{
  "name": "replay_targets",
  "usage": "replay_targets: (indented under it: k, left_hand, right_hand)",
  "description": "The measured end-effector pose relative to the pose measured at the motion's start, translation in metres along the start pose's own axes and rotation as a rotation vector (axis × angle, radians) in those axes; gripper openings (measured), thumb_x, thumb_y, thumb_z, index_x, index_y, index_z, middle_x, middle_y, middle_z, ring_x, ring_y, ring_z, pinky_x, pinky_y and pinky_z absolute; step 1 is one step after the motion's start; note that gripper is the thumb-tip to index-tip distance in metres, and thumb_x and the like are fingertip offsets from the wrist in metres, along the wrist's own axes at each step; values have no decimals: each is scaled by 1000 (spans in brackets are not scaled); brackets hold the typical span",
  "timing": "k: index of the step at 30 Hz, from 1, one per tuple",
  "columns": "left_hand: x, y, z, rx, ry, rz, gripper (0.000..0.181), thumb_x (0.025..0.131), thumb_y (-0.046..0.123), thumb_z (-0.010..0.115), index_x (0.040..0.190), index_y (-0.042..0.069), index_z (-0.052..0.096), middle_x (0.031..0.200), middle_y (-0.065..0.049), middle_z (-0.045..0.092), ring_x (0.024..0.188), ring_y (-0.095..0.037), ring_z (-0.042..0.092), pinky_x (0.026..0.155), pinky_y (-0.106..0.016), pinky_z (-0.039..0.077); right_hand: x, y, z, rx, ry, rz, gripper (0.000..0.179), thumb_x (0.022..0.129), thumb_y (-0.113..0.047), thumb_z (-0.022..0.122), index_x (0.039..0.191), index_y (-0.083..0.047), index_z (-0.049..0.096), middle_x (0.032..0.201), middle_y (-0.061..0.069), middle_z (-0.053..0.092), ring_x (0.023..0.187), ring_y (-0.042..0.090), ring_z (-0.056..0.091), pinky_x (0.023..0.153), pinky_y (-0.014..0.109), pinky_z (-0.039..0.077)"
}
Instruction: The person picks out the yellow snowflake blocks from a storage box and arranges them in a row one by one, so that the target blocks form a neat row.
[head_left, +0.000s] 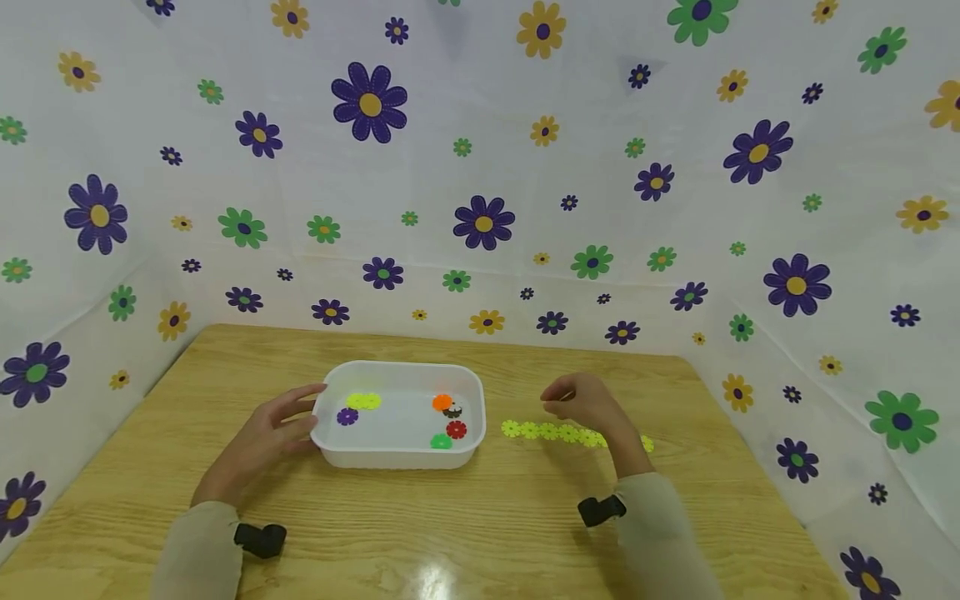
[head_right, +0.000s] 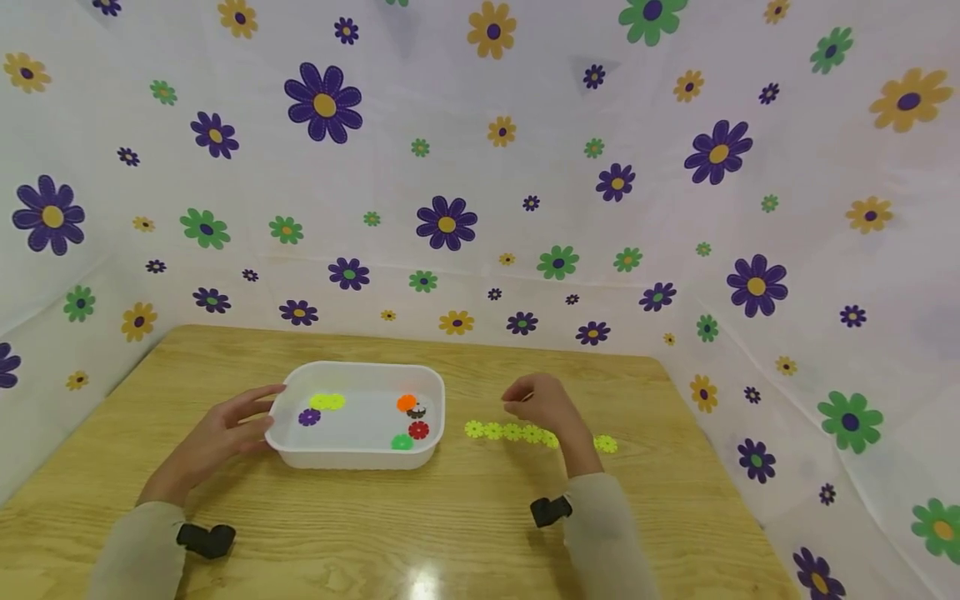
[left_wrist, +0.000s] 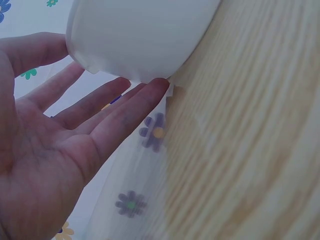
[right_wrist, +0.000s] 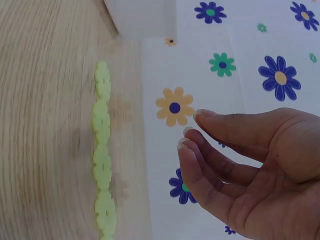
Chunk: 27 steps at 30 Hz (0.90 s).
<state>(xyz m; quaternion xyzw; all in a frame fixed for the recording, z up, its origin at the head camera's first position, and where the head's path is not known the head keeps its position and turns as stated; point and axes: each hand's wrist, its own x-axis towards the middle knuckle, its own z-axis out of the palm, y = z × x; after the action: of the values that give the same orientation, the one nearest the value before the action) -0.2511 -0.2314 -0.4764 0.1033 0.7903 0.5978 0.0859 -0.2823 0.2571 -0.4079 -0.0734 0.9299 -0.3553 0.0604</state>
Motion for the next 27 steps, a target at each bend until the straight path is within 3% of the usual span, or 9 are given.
replay_targets:
  k: [13, 27]
  left_hand:
    - [1, 0, -1, -4, -2, -13, 63, 106, 28, 58, 161, 13, 33, 165, -28, 31, 143, -54, 44, 97, -39, 62]
    - [2, -2, 0, 5, 13, -18, 64, 105, 33, 60, 161, 17, 35, 165, -25, 33, 143, -51, 45, 99, -41, 61]
  right_hand:
    - [25, -62, 38, 15, -55, -95, 12, 95, -10, 73, 103, -4, 77, 98, 9, 75, 81, 16, 69, 78, 32, 64]
    - [44, -100, 79, -15, -116, -147, 11, 94, -9, 74, 102, -3, 77, 96, 8, 74, 77, 16, 65, 73, 26, 61]
